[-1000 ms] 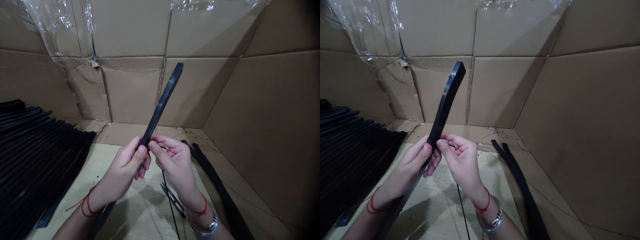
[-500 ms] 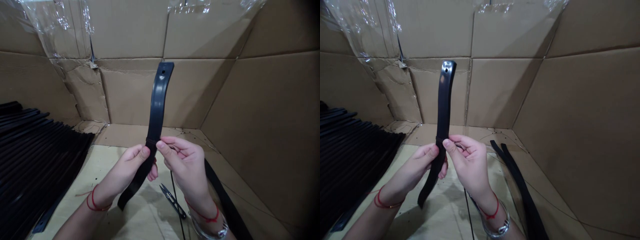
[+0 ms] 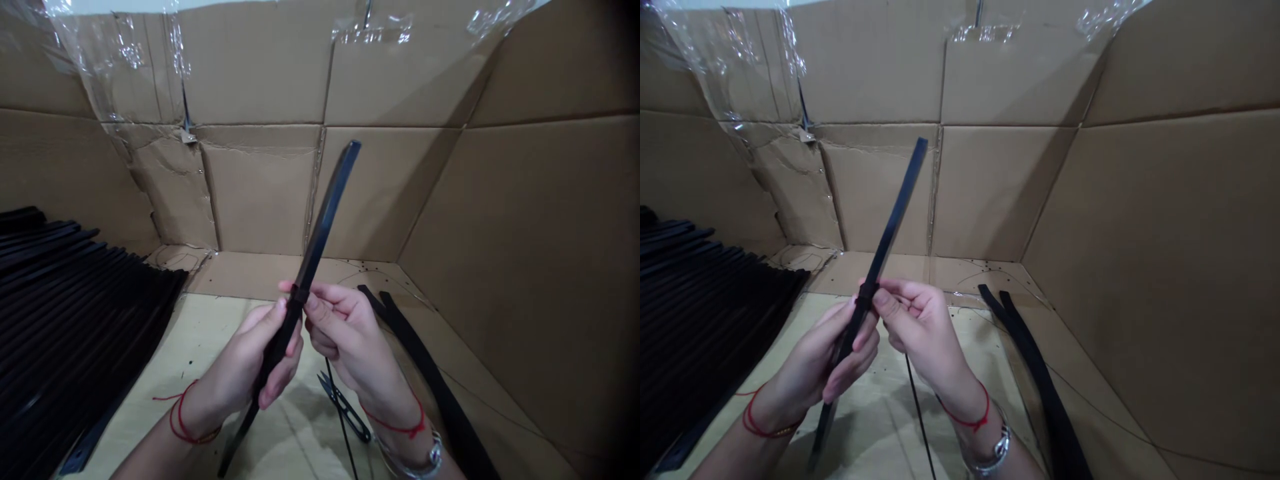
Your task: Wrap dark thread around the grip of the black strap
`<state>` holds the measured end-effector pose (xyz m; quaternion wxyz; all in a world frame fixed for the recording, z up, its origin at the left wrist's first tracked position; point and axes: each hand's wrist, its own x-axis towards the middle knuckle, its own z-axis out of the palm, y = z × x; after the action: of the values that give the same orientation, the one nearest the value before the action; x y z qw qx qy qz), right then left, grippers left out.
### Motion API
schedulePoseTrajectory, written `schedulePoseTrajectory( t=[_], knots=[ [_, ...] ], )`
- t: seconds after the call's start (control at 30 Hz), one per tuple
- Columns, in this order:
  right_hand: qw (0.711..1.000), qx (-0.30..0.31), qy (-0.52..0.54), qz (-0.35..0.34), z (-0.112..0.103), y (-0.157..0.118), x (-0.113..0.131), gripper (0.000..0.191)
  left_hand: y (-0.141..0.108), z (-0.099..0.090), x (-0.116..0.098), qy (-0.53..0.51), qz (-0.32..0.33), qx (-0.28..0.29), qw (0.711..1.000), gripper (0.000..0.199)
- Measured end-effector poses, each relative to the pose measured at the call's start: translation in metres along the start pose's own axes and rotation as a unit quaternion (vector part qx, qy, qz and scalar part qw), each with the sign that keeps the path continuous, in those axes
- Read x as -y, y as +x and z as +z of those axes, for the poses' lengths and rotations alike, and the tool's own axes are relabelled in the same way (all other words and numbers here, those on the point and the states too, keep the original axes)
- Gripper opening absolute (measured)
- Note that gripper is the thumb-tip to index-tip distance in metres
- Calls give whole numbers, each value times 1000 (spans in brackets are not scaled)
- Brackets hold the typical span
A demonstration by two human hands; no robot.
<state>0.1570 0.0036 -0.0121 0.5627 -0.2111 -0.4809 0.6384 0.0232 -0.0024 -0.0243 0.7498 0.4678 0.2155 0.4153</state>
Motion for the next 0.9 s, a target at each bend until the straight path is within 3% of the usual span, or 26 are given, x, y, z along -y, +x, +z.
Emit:
schedulePoseTrajectory(
  t=[0.1,0.17,0.27,0.33,0.43,0.5,0.6,0.7,0.77,0.83,0.9],
  knots=[
    [997,-40,-52,-37,4,-1,-3,22,0,-3,-2,8,-29,41,999,55],
    [990,-82,-87,-69,8,-1,-6,27,-1,-2,-4,93,-29,-9,995,58],
    [992,-71,-85,-62,13,-1,-9,32,-2,3,-6,189,31,-109,975,46],
    [995,-51,-65,-49,14,0,-11,32,-3,6,-8,169,55,-130,975,46],
    [995,-46,-66,-59,11,2,-13,33,-2,7,-7,87,43,-118,988,50],
    [993,-45,-72,-84,7,3,-15,30,0,5,-6,32,36,-87,995,52],
    [995,-17,-41,-87,1,4,-16,21,3,-1,-3,-64,5,17,998,57],
    [999,34,-19,-39,-3,4,-13,31,6,-7,-2,-164,-69,160,971,63],
    [998,34,-30,-33,-5,4,-11,36,8,-9,-2,-171,-119,211,955,66],
    [997,-13,-54,-50,-5,4,-9,36,10,-10,-1,-91,-138,156,974,68],
    [992,-74,-82,-60,-4,5,-8,34,11,-8,0,56,-84,16,995,62]
  ],
)
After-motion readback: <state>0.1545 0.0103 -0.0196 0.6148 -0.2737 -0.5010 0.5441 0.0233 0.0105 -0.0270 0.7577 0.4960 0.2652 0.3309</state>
